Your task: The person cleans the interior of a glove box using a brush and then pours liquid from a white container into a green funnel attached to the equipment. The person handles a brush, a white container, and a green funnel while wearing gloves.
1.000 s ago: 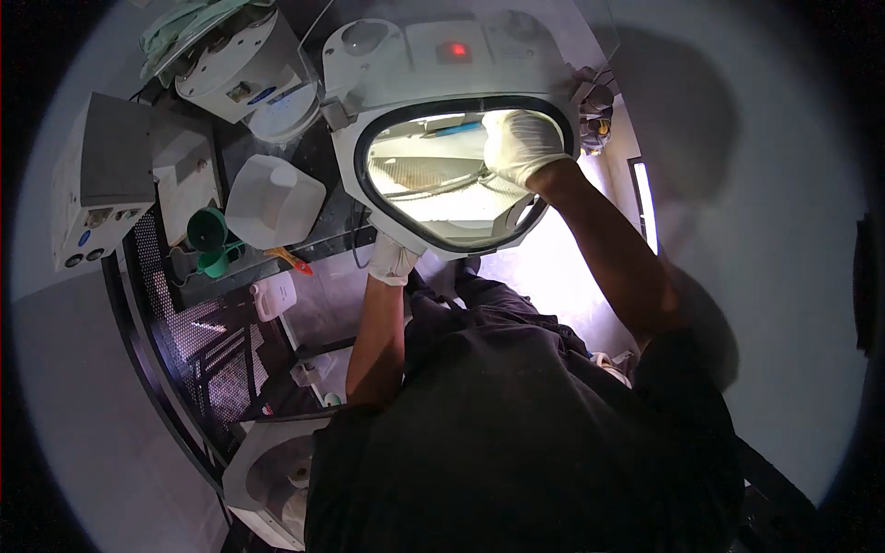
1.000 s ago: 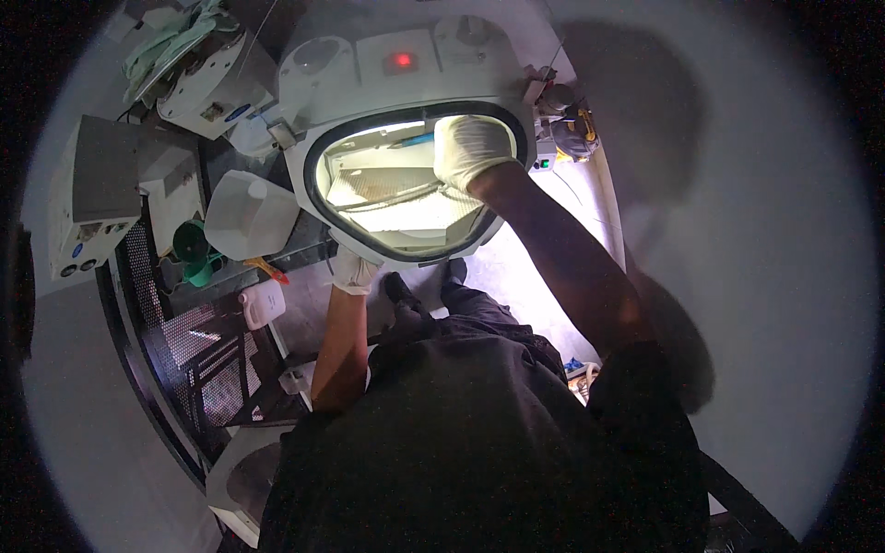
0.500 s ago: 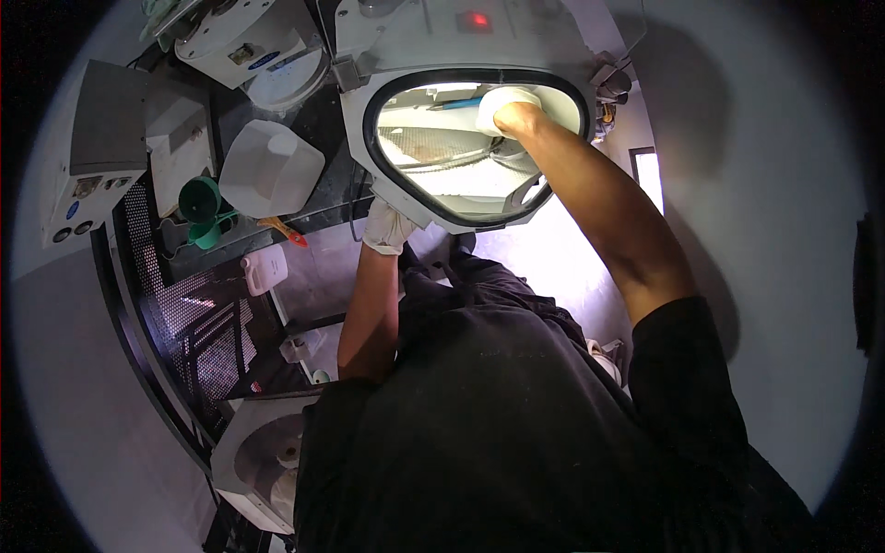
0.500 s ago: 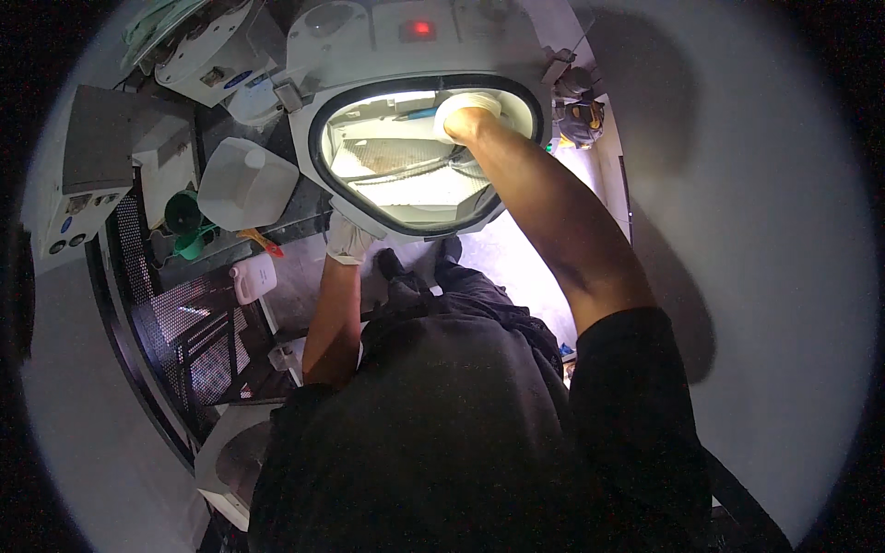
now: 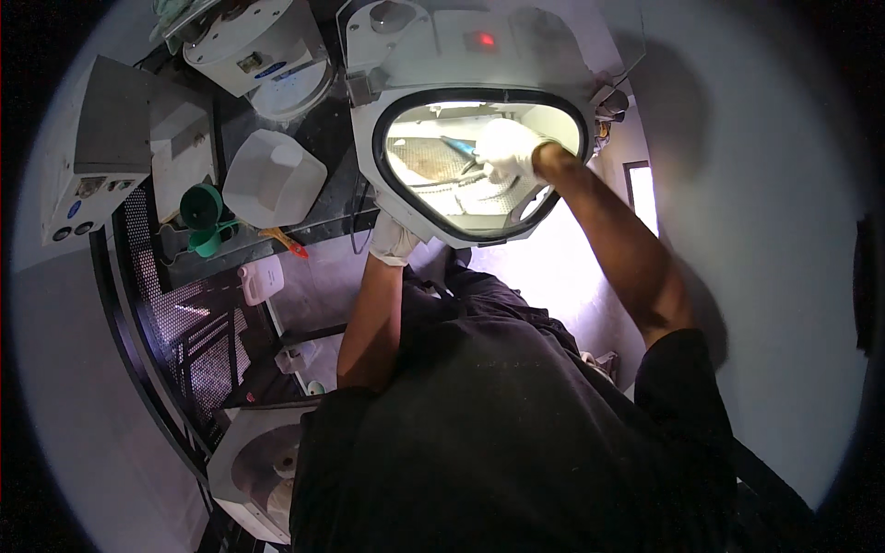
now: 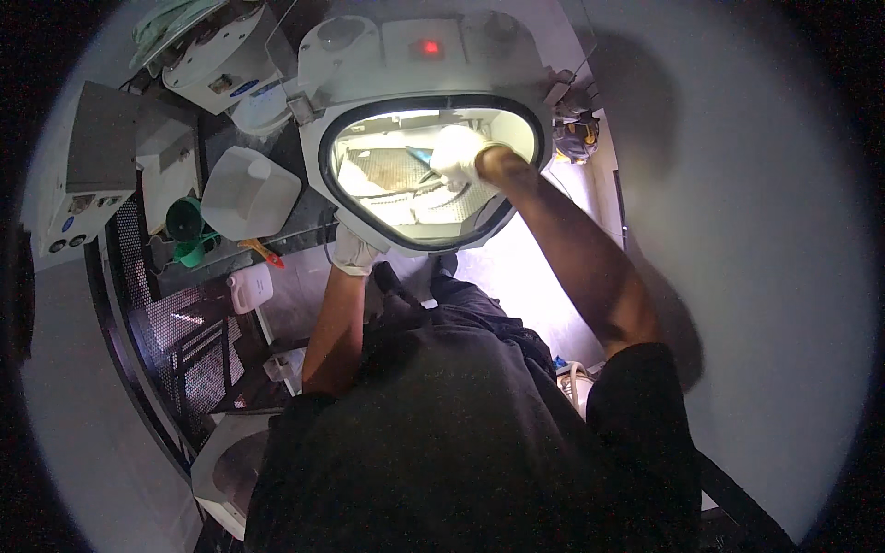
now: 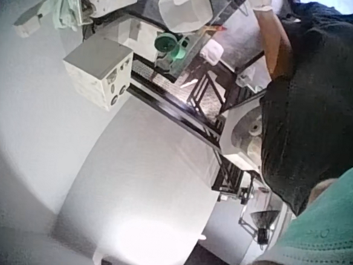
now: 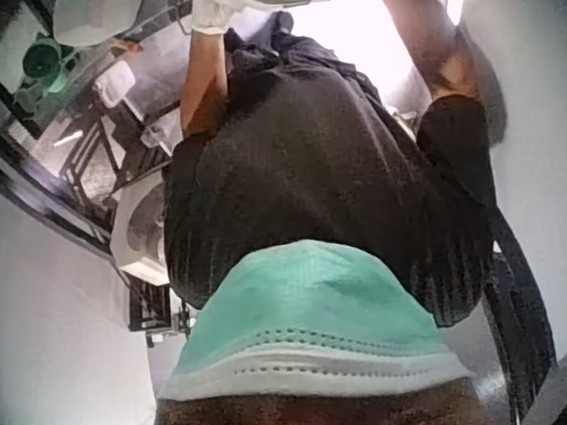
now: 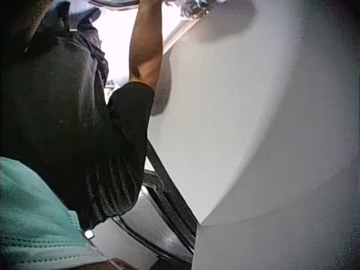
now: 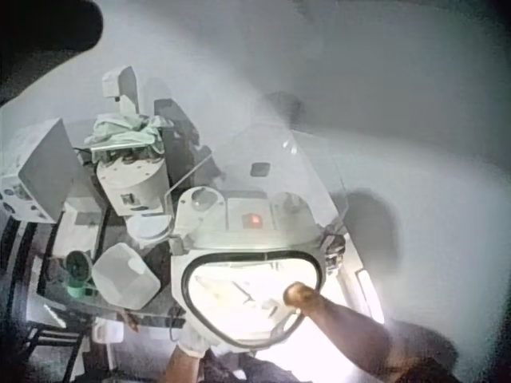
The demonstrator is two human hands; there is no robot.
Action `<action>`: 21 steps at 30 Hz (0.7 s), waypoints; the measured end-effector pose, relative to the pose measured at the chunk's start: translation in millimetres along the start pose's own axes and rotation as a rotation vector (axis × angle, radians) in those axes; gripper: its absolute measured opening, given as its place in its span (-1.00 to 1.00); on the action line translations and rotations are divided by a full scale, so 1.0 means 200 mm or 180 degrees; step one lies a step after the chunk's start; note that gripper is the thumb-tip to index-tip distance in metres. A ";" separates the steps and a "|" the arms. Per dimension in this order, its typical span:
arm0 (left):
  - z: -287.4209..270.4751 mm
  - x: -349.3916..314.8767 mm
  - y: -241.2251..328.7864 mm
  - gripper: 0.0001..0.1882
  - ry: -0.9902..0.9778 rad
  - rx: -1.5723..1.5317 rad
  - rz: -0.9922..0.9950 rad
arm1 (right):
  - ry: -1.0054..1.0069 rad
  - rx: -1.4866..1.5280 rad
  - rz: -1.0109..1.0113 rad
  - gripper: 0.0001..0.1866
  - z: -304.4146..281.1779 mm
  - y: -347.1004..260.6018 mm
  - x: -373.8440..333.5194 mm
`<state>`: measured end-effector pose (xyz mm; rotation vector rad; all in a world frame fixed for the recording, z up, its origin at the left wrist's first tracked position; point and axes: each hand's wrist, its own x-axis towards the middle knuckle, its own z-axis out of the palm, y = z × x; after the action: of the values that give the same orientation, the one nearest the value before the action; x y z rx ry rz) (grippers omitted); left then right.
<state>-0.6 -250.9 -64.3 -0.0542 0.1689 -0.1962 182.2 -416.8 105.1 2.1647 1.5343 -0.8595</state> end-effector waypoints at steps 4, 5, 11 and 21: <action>-0.02 -0.02 -0.01 -0.40 -0.0211 -0.0074 -0.0014 | 0.0804 0.2308 0.1543 -0.70 -0.06 -0.23 -0.13; -0.01 -0.03 -0.01 -0.38 -0.0209 -0.0183 -0.0019 | 0.1020 0.2130 0.1510 -0.68 -0.02 -0.24 -0.12; -0.01 -0.04 0.01 -0.37 -0.0255 0.0524 -0.0067 | 0.0789 0.1876 0.1434 -0.73 0.02 -0.26 -0.09; 0.05 0.04 -0.05 -0.45 0.0962 0.1030 0.0262 | 0.0155 0.1709 0.1096 -0.67 0.08 -0.29 -0.06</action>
<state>7.3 -261.4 -54.9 0.3055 0.4377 -0.1468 119.8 -415.4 104.6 2.7293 0.9688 -1.2007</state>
